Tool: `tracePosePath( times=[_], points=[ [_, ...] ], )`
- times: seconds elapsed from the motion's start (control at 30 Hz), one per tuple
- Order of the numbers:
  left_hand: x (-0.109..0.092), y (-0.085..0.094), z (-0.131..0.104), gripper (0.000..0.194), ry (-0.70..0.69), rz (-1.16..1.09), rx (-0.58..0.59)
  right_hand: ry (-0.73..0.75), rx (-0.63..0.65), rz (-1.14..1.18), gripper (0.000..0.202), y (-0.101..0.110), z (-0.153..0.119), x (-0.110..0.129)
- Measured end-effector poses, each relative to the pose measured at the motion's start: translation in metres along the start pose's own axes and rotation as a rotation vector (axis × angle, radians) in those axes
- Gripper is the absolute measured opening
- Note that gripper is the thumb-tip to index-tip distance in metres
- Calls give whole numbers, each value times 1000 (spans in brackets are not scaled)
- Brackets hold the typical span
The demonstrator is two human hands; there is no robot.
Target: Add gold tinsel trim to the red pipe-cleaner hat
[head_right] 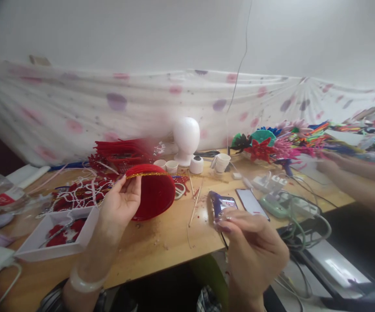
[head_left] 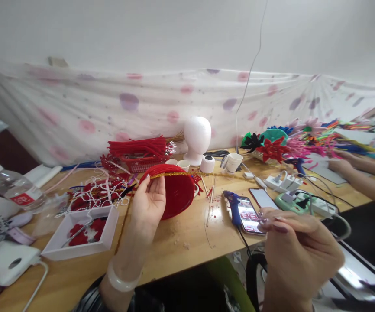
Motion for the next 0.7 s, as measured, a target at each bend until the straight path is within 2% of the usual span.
tracePosePath(
  times=[0.1, 0.13, 0.17, 0.27, 0.37, 0.43, 0.57, 0.63, 0.7],
  points=[
    [-6, 3, -4, 22, -7, 7, -10, 109, -22, 16, 33, -17, -13, -22],
    [-8, 3, -6, 22, -9, 8, -7, 125, 18, -42, 42, -25, -22, -34],
    [-10, 3, -9, 22, -12, 8, -2, 111, 71, -76, 48, -32, -32, -46],
    [-17, 0, -18, 22, -30, 5, 4, 37, 310, -137, 47, -45, -60, -74],
    [-24, -3, -25, 21, -58, 1, -15, -12, 474, -160, 42, -46, -72, -82],
    [-28, -3, -29, 21, -80, 4, -30, -27, 447, -185, 41, -44, -72, -80],
    [-34, 0, -38, 22, -128, -1, -27, -33, 252, -208, 53, -49, -66, -83],
    [-35, 3, -43, 23, -143, -8, -16, -55, 290, -182, 51, -57, -62, -91],
    [-35, 7, -47, 23, -148, -8, -8, -99, 448, -142, 33, -65, -59, -100]
  ],
)
Point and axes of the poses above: each hand's wrist, its own z-axis towards the middle knuckle, its own y-axis out of the back of the hand, x = y × z, the point moved 2 cm from there along z, towards the middle knuckle, and after that the axes turned 12 degrees about y, right-handed, at the moved point
